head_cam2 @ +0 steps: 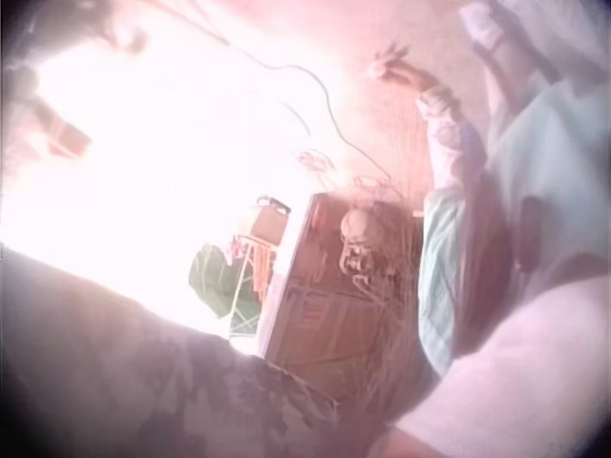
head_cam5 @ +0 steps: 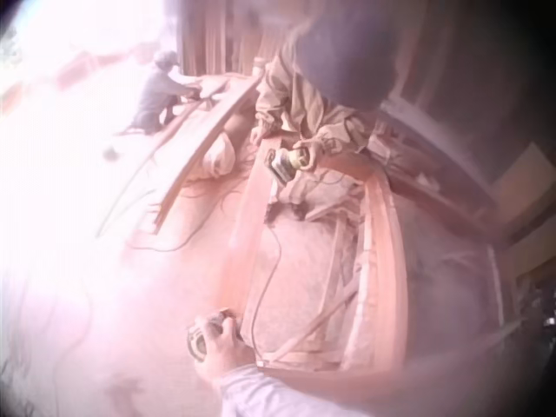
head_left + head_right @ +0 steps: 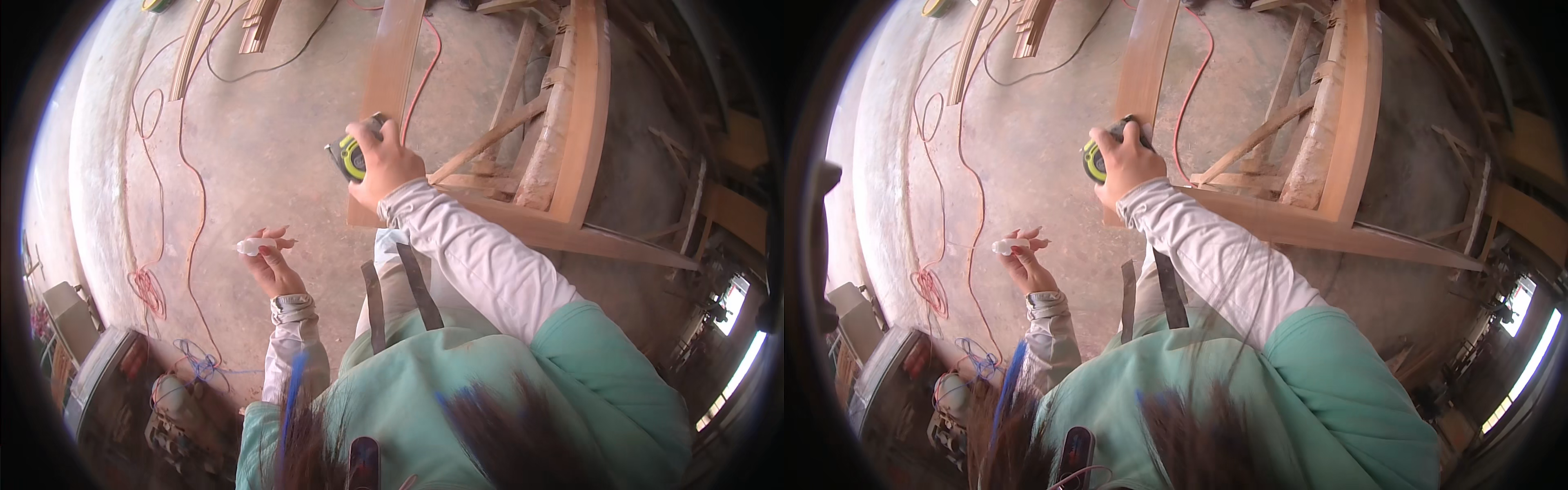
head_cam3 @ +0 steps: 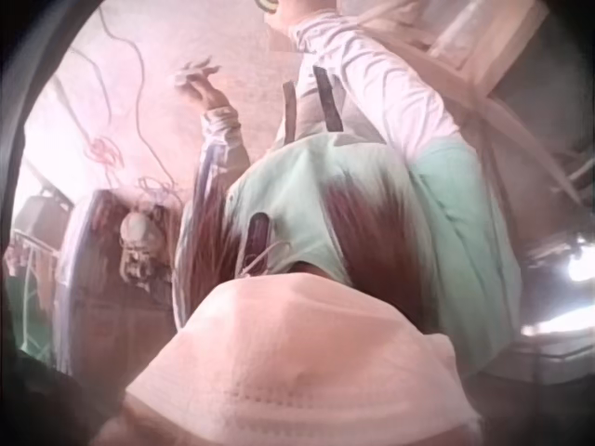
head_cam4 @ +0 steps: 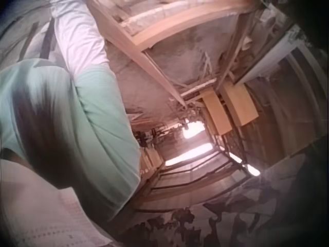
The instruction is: The person applies wood filler to a wooden frame and then sands the surface using an electric sander. The person moves around the frame to reach different sections and continues sanding until the clip ends.
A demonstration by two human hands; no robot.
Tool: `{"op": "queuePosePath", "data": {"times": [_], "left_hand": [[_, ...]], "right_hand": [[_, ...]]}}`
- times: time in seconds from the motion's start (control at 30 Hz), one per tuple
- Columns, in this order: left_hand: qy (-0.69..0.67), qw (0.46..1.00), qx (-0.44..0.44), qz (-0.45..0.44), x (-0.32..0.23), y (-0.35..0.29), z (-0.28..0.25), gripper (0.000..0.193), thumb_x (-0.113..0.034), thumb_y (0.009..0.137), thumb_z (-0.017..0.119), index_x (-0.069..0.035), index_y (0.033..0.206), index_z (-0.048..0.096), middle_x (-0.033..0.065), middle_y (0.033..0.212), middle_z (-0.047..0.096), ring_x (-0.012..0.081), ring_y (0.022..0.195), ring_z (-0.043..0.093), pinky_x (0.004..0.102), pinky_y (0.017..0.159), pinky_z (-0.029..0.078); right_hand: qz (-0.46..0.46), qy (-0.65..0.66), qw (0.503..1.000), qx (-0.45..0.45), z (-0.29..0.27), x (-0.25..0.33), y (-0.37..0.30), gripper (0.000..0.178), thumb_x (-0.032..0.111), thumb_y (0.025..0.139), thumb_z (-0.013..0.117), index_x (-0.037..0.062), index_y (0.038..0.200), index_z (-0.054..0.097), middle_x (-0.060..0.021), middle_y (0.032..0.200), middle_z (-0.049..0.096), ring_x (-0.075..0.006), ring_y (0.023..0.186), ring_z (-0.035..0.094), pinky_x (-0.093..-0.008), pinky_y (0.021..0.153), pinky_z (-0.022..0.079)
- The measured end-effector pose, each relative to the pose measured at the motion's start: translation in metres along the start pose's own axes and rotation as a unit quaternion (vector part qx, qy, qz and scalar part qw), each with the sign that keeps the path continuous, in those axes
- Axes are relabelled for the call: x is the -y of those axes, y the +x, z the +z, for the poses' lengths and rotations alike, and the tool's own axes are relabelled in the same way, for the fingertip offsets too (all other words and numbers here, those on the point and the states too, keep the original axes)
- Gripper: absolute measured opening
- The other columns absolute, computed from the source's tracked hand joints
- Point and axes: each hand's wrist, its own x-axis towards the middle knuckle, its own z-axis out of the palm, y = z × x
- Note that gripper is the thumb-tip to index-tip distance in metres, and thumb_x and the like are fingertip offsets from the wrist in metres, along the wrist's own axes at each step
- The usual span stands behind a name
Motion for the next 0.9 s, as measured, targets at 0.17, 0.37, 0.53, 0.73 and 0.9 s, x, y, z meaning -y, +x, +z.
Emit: {"op": "queuePosePath", "data": {"times": [0.17, 0.37, 0.53, 0.73, 0.9], "left_hand": [[0.006, 0.999, -0.033, -0.013, 0.000, -0.009, -0.024, 0.045, -0.044, 0.100, 0.041, -0.002, 0.117, 0.041, 0.0110, 0.095, 0.063, 0.0162, 0.074, 0.059, 0.0347, 0.081, 0.047], [0.002, 0.999, -0.045, -0.015, 0.006, -0.032, -0.032, 0.047, -0.045, 0.099, 0.043, -0.002, 0.116, 0.042, 0.0115, 0.093, 0.063, 0.0163, 0.075, 0.059, 0.0352, 0.082, 0.048], [-0.045, 0.999, -0.008, 0.006, -0.010, -0.026, -0.011, 0.047, -0.044, 0.099, 0.044, -0.001, 0.118, 0.041, 0.0121, 0.094, 0.063, 0.0175, 0.079, 0.060, 0.0351, 0.085, 0.047], [-0.072, 0.989, 0.085, 0.093, -0.041, -0.033, 0.056, 0.041, -0.038, 0.101, 0.043, -0.002, 0.120, 0.040, 0.0120, 0.103, 0.062, 0.0175, 0.092, 0.058, 0.0326, 0.088, 0.045], [-0.129, 0.963, 0.236, 0.012, -0.038, -0.046, 0.097, 0.038, -0.033, 0.100, 0.047, 0.000, 0.117, 0.042, 0.0128, 0.103, 0.062, 0.0180, 0.096, 0.058, 0.0322, 0.090, 0.042]], "right_hand": [[0.057, -0.045, 0.996, -0.048, -0.026, 0.011, 0.070, 0.070, 0.022, 0.065, 0.076, 0.0273, 0.127, 0.043, -0.0129, 0.117, 0.047, -0.0349, 0.096, 0.063, -0.0424, 0.083, 0.054], [0.022, -0.045, 0.998, -0.049, -0.019, 0.003, 0.058, 0.071, 0.020, 0.065, 0.076, 0.0274, 0.127, 0.043, -0.0135, 0.117, 0.046, -0.0362, 0.092, 0.063, -0.0430, 0.082, 0.054], [-0.012, -0.015, 0.998, 0.057, 0.011, 0.005, -0.036, 0.073, 0.019, 0.064, 0.078, 0.0269, 0.127, 0.041, -0.0151, 0.116, 0.044, -0.0382, 0.090, 0.063, -0.0463, 0.078, 0.054], [-0.031, 0.029, 0.996, 0.077, 0.032, -0.015, -0.114, 0.069, 0.015, 0.067, 0.076, 0.0260, 0.126, 0.042, -0.0186, 0.108, 0.043, -0.0399, 0.088, 0.063, -0.0471, 0.070, 0.055], [0.048, 0.044, 0.989, 0.132, 0.035, -0.016, -0.118, 0.054, 0.038, 0.084, 0.061, 0.0287, 0.133, 0.041, -0.0167, 0.116, 0.044, -0.0391, 0.088, 0.064, -0.0483, 0.072, 0.054]]}}
